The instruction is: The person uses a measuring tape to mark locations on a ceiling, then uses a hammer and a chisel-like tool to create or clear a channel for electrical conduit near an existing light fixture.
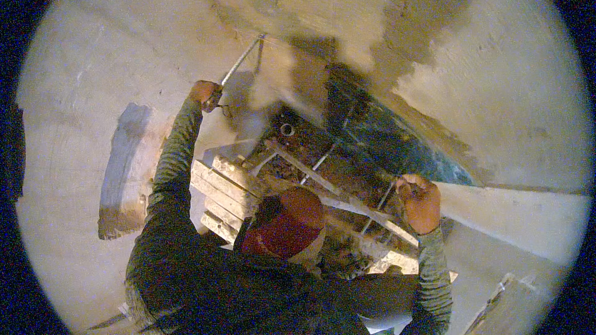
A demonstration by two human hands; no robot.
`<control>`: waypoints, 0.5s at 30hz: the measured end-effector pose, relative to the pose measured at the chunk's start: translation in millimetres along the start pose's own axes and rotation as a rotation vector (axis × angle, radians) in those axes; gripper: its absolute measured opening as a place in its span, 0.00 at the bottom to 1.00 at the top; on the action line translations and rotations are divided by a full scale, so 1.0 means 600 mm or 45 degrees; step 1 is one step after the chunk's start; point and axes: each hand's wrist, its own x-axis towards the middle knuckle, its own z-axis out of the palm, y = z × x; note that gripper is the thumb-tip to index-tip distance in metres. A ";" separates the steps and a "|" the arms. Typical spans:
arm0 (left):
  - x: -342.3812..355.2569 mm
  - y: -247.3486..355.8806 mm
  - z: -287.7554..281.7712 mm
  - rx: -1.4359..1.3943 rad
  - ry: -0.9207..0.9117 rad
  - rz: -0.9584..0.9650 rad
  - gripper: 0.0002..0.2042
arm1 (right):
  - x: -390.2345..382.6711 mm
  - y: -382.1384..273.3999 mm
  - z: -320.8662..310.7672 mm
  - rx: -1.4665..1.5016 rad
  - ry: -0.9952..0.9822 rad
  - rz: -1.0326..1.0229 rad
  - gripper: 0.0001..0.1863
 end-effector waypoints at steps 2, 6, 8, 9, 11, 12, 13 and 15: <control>0.004 0.014 -0.006 -0.059 -0.032 -0.008 0.12 | -0.002 -0.001 -0.001 -0.037 0.026 -0.017 0.06; -0.027 -0.007 0.017 -0.351 0.073 -0.140 0.11 | 0.003 -0.006 0.001 -0.027 0.014 -0.039 0.07; -0.033 0.003 0.027 -0.521 0.201 -0.160 0.11 | 0.003 -0.009 0.000 0.027 -0.011 0.012 0.06; -0.040 0.014 0.034 -0.964 0.185 -0.301 0.11 | 0.002 -0.007 -0.002 0.074 -0.029 0.031 0.06; -0.070 0.031 0.063 -1.853 0.133 -0.610 0.11 | 0.002 -0.013 -0.001 0.000 -0.045 -0.014 0.07; -0.085 0.060 0.055 -1.916 0.174 -0.614 0.11 | 0.001 -0.011 0.000 0.010 -0.033 0.027 0.07; -0.100 0.105 0.031 -1.981 0.212 -0.614 0.11 | 0.000 -0.008 0.002 0.020 -0.018 0.070 0.08; -0.149 0.192 -0.018 -2.245 0.266 -0.660 0.09 | 0.000 -0.009 0.010 0.083 -0.038 0.123 0.09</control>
